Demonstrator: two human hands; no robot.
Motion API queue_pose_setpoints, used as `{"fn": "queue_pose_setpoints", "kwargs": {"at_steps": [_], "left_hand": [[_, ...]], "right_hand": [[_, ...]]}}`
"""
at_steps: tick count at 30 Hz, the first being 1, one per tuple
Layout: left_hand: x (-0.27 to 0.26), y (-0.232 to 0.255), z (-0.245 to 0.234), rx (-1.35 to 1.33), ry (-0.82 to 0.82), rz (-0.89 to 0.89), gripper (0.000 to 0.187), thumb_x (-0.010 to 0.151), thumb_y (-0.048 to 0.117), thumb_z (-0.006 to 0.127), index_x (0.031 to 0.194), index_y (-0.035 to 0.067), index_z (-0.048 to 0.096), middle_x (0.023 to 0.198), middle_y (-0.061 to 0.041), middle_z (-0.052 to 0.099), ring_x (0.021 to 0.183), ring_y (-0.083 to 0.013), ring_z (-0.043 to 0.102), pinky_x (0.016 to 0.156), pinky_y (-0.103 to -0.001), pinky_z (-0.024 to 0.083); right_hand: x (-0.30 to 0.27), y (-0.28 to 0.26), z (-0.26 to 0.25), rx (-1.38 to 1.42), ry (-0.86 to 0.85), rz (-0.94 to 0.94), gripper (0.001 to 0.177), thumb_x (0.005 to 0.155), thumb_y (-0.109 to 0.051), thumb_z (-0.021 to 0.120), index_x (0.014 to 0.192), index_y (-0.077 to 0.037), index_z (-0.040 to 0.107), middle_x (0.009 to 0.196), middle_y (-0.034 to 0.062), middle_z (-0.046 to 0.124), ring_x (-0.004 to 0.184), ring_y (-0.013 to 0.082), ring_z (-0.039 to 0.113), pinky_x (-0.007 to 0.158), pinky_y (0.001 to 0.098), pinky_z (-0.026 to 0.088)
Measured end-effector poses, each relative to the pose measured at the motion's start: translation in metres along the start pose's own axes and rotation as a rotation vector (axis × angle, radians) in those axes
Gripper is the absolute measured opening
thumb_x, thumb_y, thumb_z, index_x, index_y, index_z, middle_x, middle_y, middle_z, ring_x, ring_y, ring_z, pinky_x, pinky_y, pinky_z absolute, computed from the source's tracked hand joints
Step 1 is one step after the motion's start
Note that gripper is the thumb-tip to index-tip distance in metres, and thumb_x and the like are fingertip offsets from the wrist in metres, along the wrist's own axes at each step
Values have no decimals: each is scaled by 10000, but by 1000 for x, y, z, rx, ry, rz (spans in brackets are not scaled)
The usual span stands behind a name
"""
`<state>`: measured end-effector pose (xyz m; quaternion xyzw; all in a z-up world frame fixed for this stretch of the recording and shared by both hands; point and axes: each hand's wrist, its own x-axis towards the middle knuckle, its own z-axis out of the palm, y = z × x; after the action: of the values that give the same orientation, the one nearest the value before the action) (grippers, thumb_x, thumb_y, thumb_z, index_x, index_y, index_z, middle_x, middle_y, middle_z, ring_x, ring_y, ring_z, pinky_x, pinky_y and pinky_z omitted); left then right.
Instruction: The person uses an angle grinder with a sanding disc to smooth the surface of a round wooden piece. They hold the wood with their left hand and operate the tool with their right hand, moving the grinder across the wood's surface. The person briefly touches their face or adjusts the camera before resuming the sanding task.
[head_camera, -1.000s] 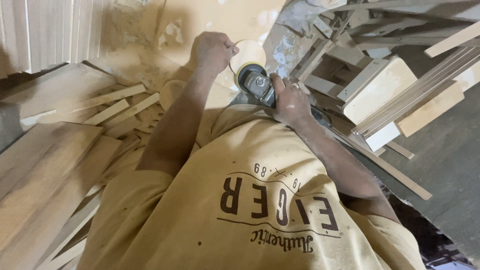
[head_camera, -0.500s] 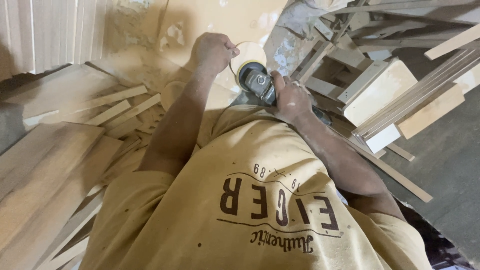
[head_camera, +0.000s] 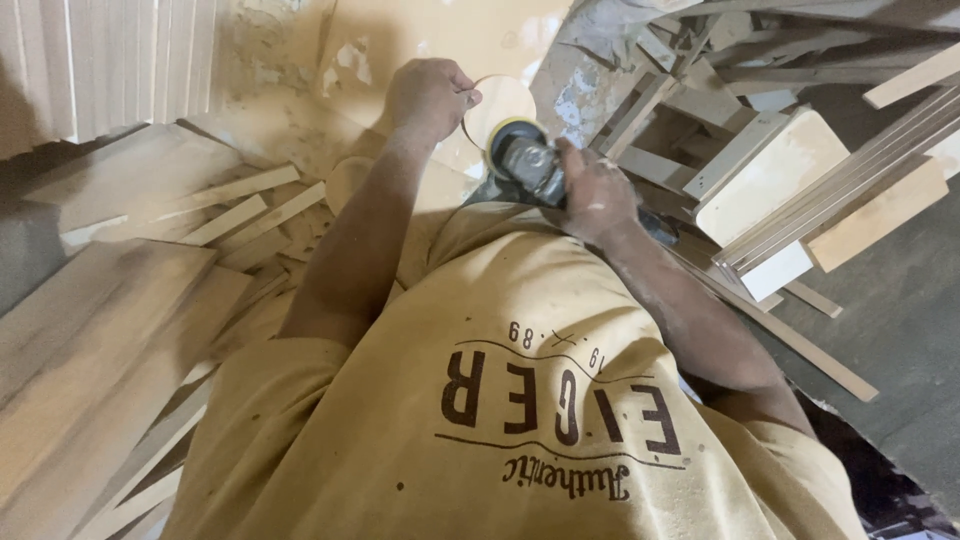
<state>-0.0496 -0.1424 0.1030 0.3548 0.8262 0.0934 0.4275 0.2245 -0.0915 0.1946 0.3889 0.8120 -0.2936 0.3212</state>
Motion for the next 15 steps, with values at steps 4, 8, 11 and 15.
{"fn": "queue_pose_setpoints", "kwargs": {"at_steps": [4, 8, 11, 15], "left_hand": [[-17, 16, -1, 50, -48, 61, 171, 1090, 370, 799, 1183, 249, 877, 1197, 42, 866, 1129, -233, 761, 946, -454, 571], [-29, 27, 39, 364, 71, 130, 773, 1004, 561, 814, 1637, 184, 580, 1572, -121, 562, 1354, -328, 598, 1084, -463, 556], [-20, 27, 66, 425, 148, 198, 1007, 814, 649, 983, 1550, 120, 544, 1505, -141, 577, 1357, -352, 543, 1155, -489, 472], [-21, 37, 49, 26, -36, 106, 718, 922, 291, 994, 1496, 174, 578, 1460, -94, 737, 1311, -388, 753, 1076, -495, 611]], "right_hand": [[-18, 51, 10, 160, 140, 38, 1062, 730, -50, 903, 1665, -149, 410, 1320, 273, 758, 1093, 531, 752, 897, 642, 653], [-56, 74, 2, 394, 230, 260, 960, 806, -168, 808, 1684, -227, 425, 1406, 254, 758, 1240, 546, 719, 1042, 592, 558], [-60, 103, 17, 500, 347, 252, 924, 797, -167, 814, 1642, -180, 438, 1320, 212, 779, 1194, 484, 744, 1007, 525, 561], [-61, 121, 18, 581, 430, 147, 923, 826, -227, 918, 1604, -130, 430, 1341, 217, 769, 1196, 449, 759, 999, 504, 567]]}}
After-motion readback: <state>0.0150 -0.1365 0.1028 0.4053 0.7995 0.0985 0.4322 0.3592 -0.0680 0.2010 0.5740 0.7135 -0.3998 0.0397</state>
